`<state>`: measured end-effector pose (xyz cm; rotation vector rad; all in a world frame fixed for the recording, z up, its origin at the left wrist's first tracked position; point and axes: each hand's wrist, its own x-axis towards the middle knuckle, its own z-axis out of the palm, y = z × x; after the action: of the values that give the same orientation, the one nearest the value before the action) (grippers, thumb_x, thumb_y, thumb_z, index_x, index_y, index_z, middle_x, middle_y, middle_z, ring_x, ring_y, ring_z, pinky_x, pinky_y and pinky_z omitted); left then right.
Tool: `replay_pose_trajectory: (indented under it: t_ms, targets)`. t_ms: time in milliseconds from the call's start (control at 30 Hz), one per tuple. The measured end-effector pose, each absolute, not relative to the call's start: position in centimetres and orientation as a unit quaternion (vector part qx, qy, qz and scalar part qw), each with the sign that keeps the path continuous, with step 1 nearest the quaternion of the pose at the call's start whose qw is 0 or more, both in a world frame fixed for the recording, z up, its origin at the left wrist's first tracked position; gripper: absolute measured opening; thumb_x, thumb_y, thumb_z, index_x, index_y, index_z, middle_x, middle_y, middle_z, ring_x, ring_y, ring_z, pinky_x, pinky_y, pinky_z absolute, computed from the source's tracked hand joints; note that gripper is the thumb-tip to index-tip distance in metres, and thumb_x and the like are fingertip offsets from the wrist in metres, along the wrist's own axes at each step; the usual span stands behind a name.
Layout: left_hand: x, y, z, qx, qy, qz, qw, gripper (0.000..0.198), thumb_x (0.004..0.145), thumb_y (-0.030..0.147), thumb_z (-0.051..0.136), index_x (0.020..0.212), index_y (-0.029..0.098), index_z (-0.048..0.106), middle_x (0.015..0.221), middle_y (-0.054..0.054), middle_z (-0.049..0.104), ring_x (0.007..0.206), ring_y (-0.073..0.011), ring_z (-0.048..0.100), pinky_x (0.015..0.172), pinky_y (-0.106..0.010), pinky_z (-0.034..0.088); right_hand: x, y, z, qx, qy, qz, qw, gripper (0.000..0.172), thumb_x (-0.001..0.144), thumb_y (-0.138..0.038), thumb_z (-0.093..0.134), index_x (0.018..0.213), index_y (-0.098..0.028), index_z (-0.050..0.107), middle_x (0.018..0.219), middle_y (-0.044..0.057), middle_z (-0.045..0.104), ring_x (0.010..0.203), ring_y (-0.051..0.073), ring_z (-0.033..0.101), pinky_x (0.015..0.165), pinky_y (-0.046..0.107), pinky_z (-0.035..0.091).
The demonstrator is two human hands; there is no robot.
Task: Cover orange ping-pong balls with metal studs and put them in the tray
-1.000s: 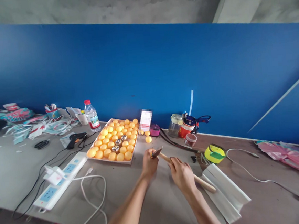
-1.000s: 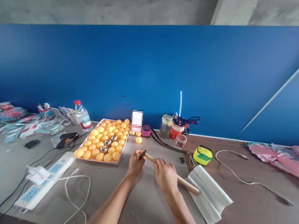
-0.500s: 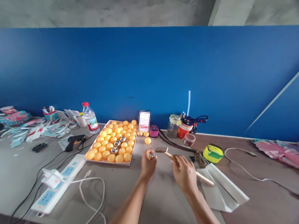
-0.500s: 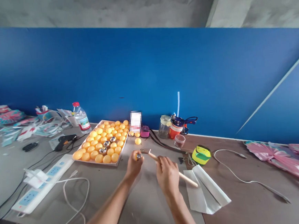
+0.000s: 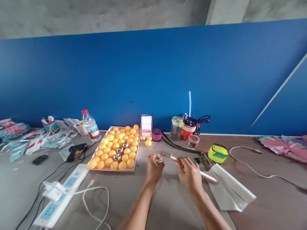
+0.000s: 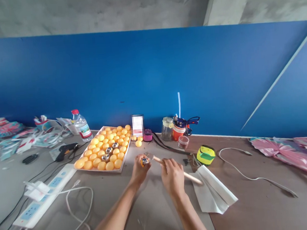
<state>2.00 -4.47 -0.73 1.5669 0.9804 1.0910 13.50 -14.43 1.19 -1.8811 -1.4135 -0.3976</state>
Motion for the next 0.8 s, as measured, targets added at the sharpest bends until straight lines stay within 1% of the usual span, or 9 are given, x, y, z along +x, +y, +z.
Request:
replay_pose_trajectory:
  t_ms: [100,167,233,300,467,633,667,800]
  targets:
    - [2.22,-4.43,-0.9,0.64,0.401,0.438,0.488,0.023,0.06,0.01,0.057,0.081,0.017,0.05,0.077,0.0,0.054,0.071,-0.0125,0.052,0.068,-0.025,0.042,13.37,-14.35,1.04,-0.737,-0.576,-0.104,0.336,0.015,0.081,-0.015,0.047,0.081,-0.02,0.061,0.077,0.003,0.065,0.074,0.016,0.059,0.07,0.027,0.033]
    - [2.3,-4.44,-0.96,0.639,0.402,0.43,0.495,0.022,0.062,0.011,0.057,0.082,0.017,0.049,0.07,0.002,0.053,0.063,-0.0111,0.05,0.062,-0.023,0.04,13.39,-14.37,1.12,-0.735,-0.575,-0.104,0.344,0.014,0.081,-0.015,0.047,0.082,-0.019,0.06,0.078,0.002,0.065,0.075,0.016,0.059,0.071,0.027,0.033]
    - [2.33,-4.46,-0.99,0.637,0.396,0.425,0.507,0.022,0.064,0.013,0.056,0.084,0.017,0.048,0.07,0.002,0.054,0.06,-0.0102,0.049,0.058,-0.022,0.039,13.41,-14.43,1.27,-0.733,-0.561,-0.123,0.365,0.013,0.082,-0.017,0.047,0.085,-0.019,0.06,0.08,0.003,0.065,0.077,0.017,0.059,0.071,0.027,0.033]
    - [2.36,-4.43,-1.08,0.632,0.39,0.426,0.517,0.022,0.064,0.012,0.056,0.084,0.016,0.047,0.07,0.002,0.054,0.059,-0.0097,0.048,0.057,-0.021,0.038,13.31,-14.47,1.34,-0.734,-0.554,-0.131,0.37,0.014,0.083,-0.018,0.046,0.086,-0.019,0.06,0.08,0.004,0.065,0.077,0.017,0.059,0.07,0.026,0.032]
    - [2.29,-4.18,-1.28,0.622,0.394,0.443,0.512,0.022,0.062,0.009,0.056,0.08,0.016,0.047,0.069,0.003,0.052,0.062,-0.0096,0.049,0.059,-0.021,0.038,12.73,-14.54,1.45,-0.746,-0.584,-0.082,0.31,0.016,0.081,-0.014,0.047,0.075,-0.021,0.06,0.072,0.001,0.065,0.069,0.015,0.058,0.068,0.026,0.031]
    - [2.28,-4.39,-0.94,0.629,0.401,0.437,0.502,0.018,0.066,0.015,0.055,0.082,0.017,0.047,0.069,0.003,0.052,0.058,-0.0096,0.047,0.056,-0.021,0.037,12.87,-14.71,1.92,-0.721,-0.567,-0.128,0.379,0.015,0.083,-0.017,0.046,0.09,-0.019,0.059,0.083,0.004,0.065,0.081,0.017,0.059,0.072,0.027,0.032]
    - [2.31,-4.43,-0.91,0.634,0.403,0.434,0.498,0.018,0.065,0.014,0.055,0.081,0.017,0.047,0.068,0.003,0.051,0.058,-0.0097,0.046,0.056,-0.021,0.036,12.9,-14.72,1.9,-0.725,-0.564,-0.126,0.375,0.014,0.083,-0.017,0.046,0.089,-0.019,0.059,0.082,0.004,0.065,0.08,0.017,0.059,0.072,0.027,0.032]
    - [2.28,-4.33,-0.95,0.639,0.418,0.439,0.474,0.02,0.061,0.006,0.052,0.077,0.017,0.046,0.065,0.005,0.047,0.059,-0.0097,0.045,0.057,-0.021,0.035,12.77,-14.6,1.5,-0.759,-0.573,-0.077,0.299,0.015,0.082,-0.014,0.047,0.076,-0.021,0.059,0.073,0.001,0.064,0.069,0.016,0.058,0.068,0.027,0.03]
